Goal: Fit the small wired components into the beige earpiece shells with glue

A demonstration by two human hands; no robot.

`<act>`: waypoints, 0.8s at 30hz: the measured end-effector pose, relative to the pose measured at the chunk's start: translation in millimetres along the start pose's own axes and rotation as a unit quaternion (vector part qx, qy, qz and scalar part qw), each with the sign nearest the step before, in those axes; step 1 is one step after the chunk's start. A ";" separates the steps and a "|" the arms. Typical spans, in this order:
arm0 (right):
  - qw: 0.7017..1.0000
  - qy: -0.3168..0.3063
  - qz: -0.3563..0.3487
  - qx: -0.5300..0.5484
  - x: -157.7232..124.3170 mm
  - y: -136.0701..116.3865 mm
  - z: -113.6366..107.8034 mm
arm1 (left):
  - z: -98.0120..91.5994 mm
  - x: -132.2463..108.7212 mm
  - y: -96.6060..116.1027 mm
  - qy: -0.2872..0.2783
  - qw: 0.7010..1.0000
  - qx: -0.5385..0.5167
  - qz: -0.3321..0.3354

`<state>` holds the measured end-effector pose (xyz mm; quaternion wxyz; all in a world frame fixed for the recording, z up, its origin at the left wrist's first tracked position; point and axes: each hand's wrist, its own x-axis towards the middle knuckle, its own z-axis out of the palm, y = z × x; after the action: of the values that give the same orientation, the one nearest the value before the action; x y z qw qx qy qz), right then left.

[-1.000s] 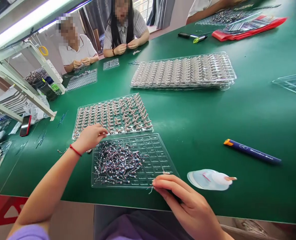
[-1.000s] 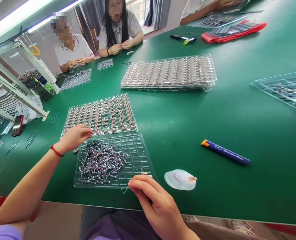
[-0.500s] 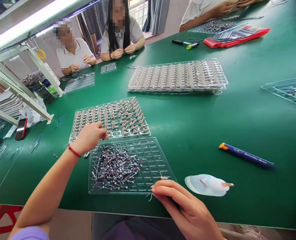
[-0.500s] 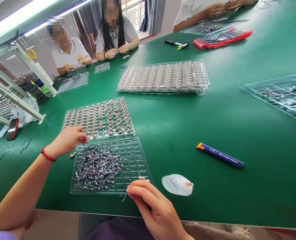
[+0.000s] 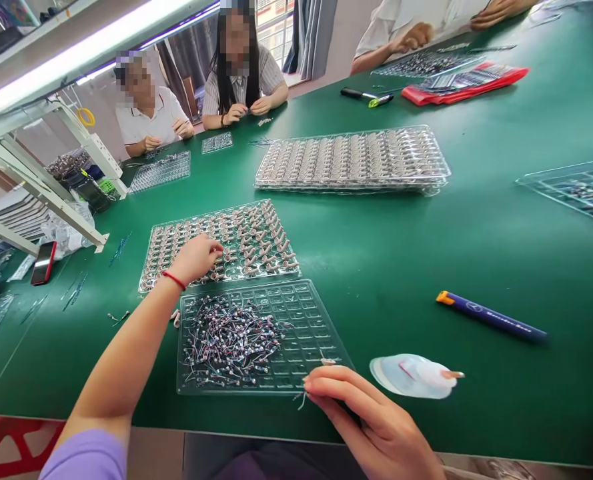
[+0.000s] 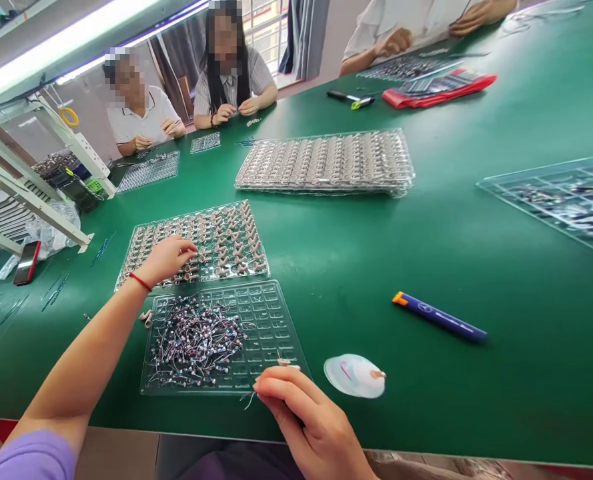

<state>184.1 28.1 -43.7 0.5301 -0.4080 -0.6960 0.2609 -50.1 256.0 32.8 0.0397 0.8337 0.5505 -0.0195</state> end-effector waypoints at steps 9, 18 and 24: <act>1.000 -0.015 0.001 0.005 -1.1 1.6 -3.0 | 10.8 37.9 6.0 -0.017 1.000 -0.007 0.010; 1.000 -0.014 -0.001 0.016 -0.3 1.9 -2.0 | -5.7 26.8 -3.2 0.006 0.998 -0.039 0.041; 1.000 -0.008 0.001 0.017 0.5 2.3 -1.5 | 3.9 18.4 2.9 0.000 0.997 0.000 0.080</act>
<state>186.1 29.6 -44.8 0.5308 -0.3979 -0.6952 0.2767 -40.2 271.4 27.6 0.0416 0.8751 0.4819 -0.0163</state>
